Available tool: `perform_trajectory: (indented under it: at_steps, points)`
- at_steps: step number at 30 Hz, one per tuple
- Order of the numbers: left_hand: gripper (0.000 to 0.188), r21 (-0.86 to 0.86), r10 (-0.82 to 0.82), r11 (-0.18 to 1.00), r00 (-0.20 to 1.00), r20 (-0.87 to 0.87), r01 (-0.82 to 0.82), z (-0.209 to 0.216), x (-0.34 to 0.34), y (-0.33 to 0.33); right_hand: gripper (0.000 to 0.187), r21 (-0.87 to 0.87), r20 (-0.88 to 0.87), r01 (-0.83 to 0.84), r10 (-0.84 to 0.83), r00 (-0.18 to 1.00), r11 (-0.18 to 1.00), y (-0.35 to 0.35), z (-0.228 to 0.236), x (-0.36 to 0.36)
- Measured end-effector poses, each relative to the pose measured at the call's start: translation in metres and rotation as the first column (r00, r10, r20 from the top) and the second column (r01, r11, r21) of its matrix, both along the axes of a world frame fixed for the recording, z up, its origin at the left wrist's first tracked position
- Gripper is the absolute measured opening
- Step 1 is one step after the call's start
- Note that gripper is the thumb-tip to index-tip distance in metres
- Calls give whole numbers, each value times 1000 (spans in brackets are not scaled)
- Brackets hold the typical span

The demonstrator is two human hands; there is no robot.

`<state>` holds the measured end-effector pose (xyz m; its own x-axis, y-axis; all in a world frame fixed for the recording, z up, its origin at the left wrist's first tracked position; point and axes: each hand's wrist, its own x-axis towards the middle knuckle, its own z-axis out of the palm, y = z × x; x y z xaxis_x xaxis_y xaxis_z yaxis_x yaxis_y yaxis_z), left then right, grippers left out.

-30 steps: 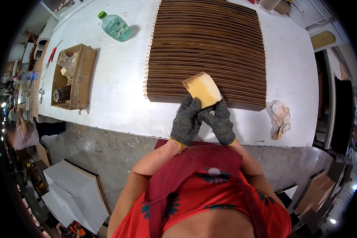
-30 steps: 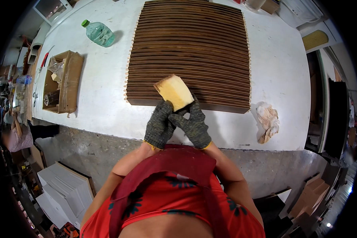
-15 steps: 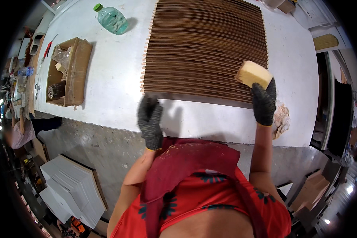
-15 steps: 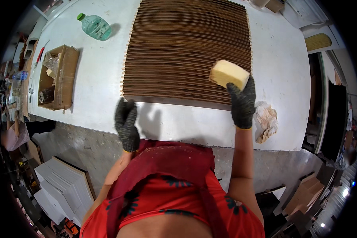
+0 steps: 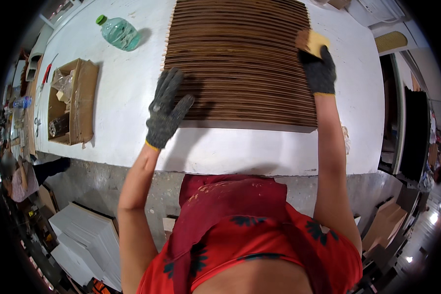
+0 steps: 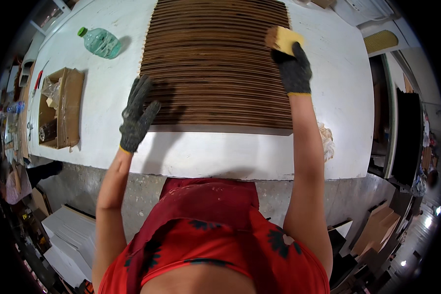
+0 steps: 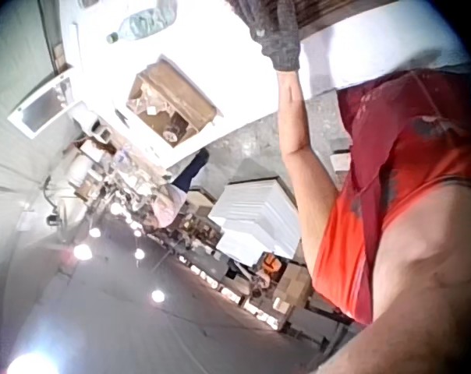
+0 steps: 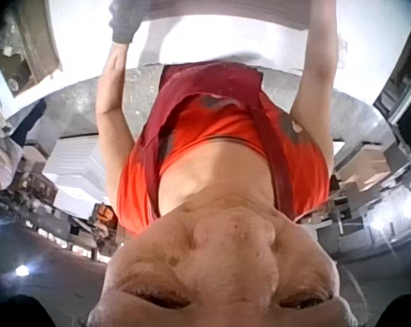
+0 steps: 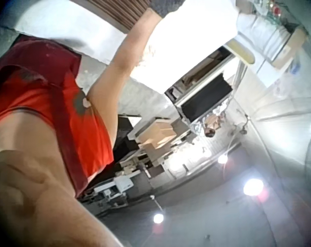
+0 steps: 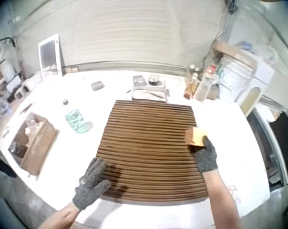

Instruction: The person wipes a rectangular panel of wooden slats with a cloth, then applies a substance to a wooden block using a small applicator and wipes the panel again with the block.

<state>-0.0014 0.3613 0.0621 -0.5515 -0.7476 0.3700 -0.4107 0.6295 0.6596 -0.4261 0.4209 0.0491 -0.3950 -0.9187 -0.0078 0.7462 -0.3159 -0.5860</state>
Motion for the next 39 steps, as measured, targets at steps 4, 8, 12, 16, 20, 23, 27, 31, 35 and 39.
perform_trajectory:
  at_steps: [4,8,12,16,20,23,27,31,35,39]
  points:
    - [58,-95,-116,984,955,274,147,5,-60,-48,52,128,-41,52,-47,998,990,-27,-37,-16]
    - [65,-206,-61,959,848,526,196,-32,-85,-71,51,187,-120,45,-22,993,981,-24,-37,-9]
    - [67,-181,-103,954,827,553,240,-37,-87,-74,45,225,-551,164,-14,834,961,-10,-30,3]
    - [69,-205,-122,936,811,573,285,-36,-88,-78,44,300,-340,102,6,940,948,-21,-28,-4]
    - [62,-266,-111,923,853,510,279,-41,-79,-79,44,232,-321,21,56,946,972,-27,-31,1]
    - [60,-118,-154,974,949,274,192,-39,-63,-75,47,154,-272,-36,78,959,987,-27,-34,1]
    - [63,-110,-42,993,998,35,46,-8,-31,-6,48,76,-72,-51,57,996,996,15,-25,-32]
    - [90,-149,212,969,972,103,-196,-26,35,50,52,169,-64,-22,33,997,985,58,-9,-9]
    - [105,126,344,929,937,57,-348,-82,60,69,50,269,-186,-46,99,978,962,70,-3,26]
    - [105,125,387,915,922,-6,-384,-101,44,48,42,298,-931,224,231,282,928,70,5,50]
